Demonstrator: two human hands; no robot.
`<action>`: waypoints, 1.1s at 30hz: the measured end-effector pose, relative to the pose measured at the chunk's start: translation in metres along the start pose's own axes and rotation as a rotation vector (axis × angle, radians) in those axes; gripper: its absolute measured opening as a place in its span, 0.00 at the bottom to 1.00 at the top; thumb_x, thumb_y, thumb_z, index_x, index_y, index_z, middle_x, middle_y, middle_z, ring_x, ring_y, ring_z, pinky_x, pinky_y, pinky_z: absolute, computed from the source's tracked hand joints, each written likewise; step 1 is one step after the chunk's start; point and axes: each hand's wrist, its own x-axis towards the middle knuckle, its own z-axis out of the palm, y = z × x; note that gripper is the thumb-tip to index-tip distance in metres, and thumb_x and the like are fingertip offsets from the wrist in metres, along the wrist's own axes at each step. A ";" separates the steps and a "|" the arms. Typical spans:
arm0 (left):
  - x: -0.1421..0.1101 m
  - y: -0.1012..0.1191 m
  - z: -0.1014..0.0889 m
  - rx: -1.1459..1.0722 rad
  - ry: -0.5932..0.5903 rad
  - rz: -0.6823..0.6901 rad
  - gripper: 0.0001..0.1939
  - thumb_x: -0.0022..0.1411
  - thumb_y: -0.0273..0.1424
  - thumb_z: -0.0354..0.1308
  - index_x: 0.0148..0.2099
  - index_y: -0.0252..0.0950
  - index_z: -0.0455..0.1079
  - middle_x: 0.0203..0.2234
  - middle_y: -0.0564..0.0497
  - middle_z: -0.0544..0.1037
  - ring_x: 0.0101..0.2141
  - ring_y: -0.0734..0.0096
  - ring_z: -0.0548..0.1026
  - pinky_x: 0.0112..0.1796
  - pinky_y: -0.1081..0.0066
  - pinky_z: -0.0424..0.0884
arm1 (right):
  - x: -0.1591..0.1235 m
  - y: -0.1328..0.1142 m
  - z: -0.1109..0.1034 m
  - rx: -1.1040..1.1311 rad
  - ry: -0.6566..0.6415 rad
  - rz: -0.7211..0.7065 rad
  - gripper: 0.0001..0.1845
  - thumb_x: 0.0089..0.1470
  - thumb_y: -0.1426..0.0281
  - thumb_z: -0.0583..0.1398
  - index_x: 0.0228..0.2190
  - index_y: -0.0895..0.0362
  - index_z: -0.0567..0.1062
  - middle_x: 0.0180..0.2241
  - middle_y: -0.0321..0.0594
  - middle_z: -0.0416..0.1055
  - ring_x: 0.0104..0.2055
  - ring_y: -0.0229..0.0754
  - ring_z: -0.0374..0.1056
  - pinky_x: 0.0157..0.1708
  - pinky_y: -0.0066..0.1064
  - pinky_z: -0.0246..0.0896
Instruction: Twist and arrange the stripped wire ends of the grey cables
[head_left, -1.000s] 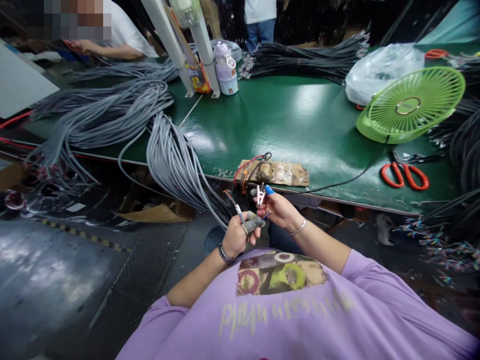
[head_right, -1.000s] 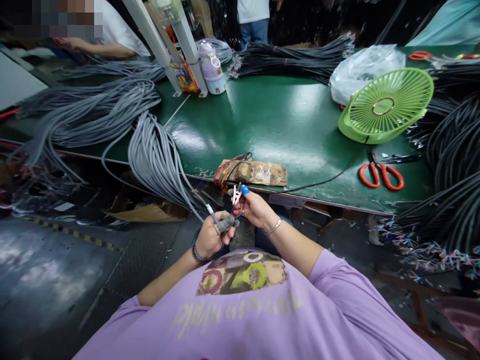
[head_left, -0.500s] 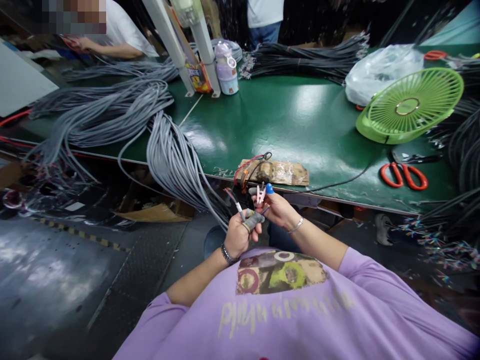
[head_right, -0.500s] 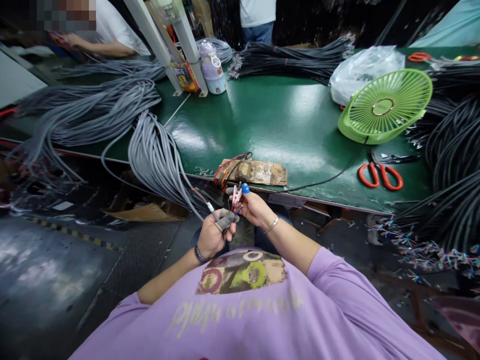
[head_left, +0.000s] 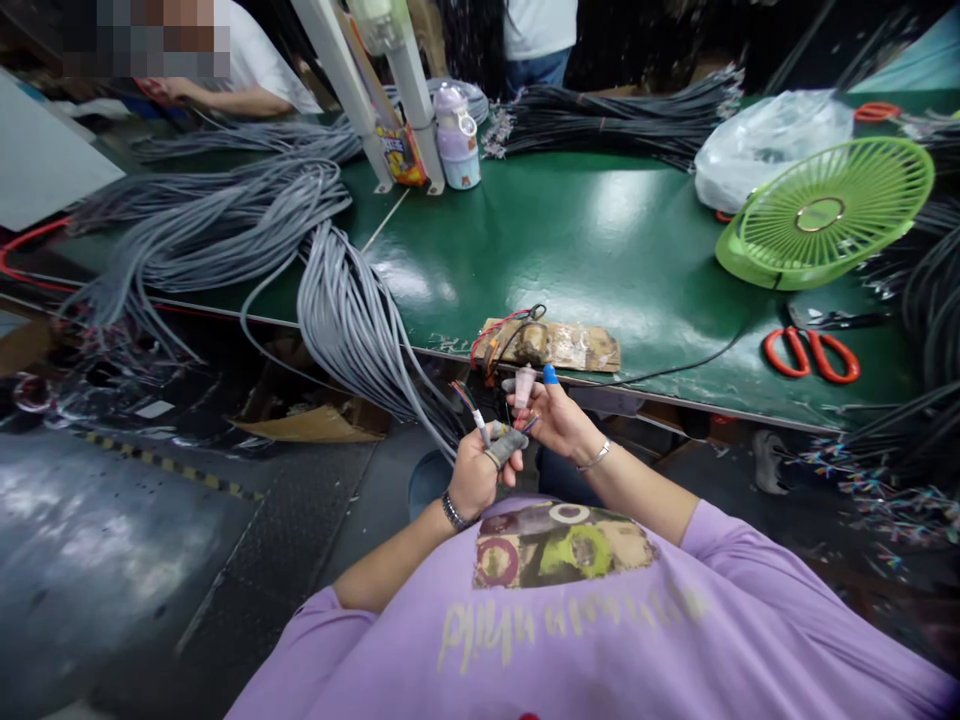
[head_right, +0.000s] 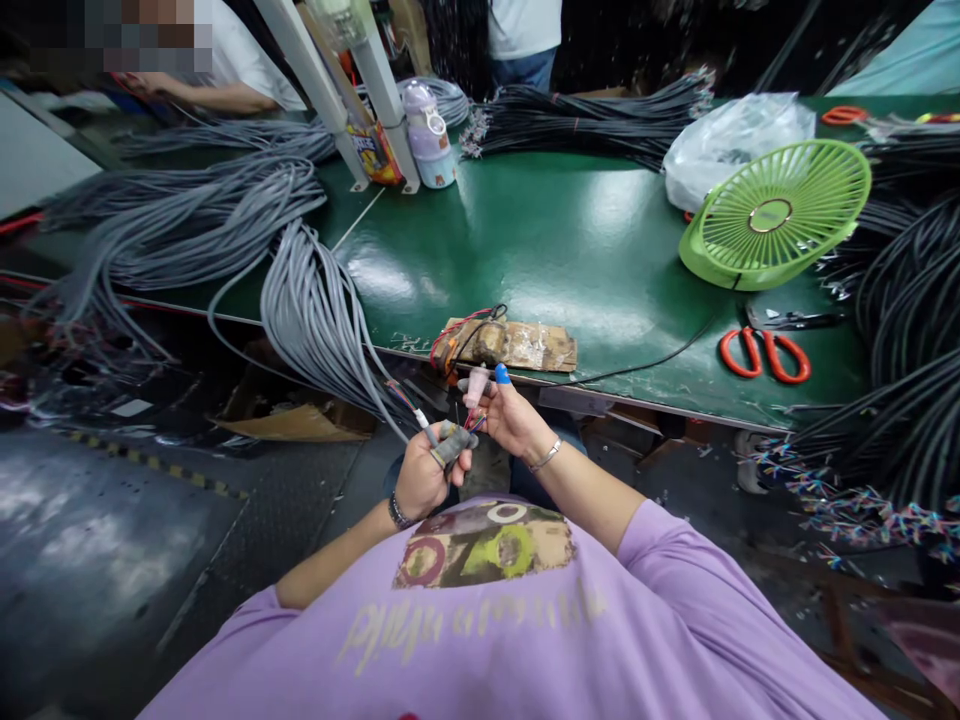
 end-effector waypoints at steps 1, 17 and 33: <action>-0.001 0.000 0.000 0.004 -0.005 0.004 0.17 0.52 0.43 0.62 0.28 0.33 0.67 0.16 0.55 0.72 0.11 0.82 0.63 0.12 0.79 0.55 | 0.000 -0.001 0.000 -0.004 -0.006 0.001 0.26 0.54 0.48 0.54 0.33 0.59 0.74 0.26 0.39 0.72 0.22 0.33 0.63 0.25 0.27 0.63; 0.006 -0.001 0.004 0.002 0.091 0.041 0.16 0.53 0.43 0.61 0.29 0.34 0.68 0.16 0.56 0.72 0.11 0.82 0.63 0.13 0.79 0.55 | 0.009 0.004 -0.005 -0.114 0.071 -0.115 0.22 0.48 0.50 0.61 0.29 0.58 0.75 0.23 0.37 0.71 0.24 0.34 0.63 0.26 0.27 0.61; -0.001 -0.010 -0.002 0.088 0.089 0.054 0.16 0.55 0.43 0.59 0.29 0.34 0.67 0.17 0.56 0.72 0.12 0.82 0.65 0.14 0.79 0.56 | -0.020 0.008 -0.013 -0.214 -0.028 -0.101 0.25 0.46 0.48 0.60 0.30 0.59 0.75 0.25 0.37 0.70 0.23 0.33 0.61 0.25 0.26 0.61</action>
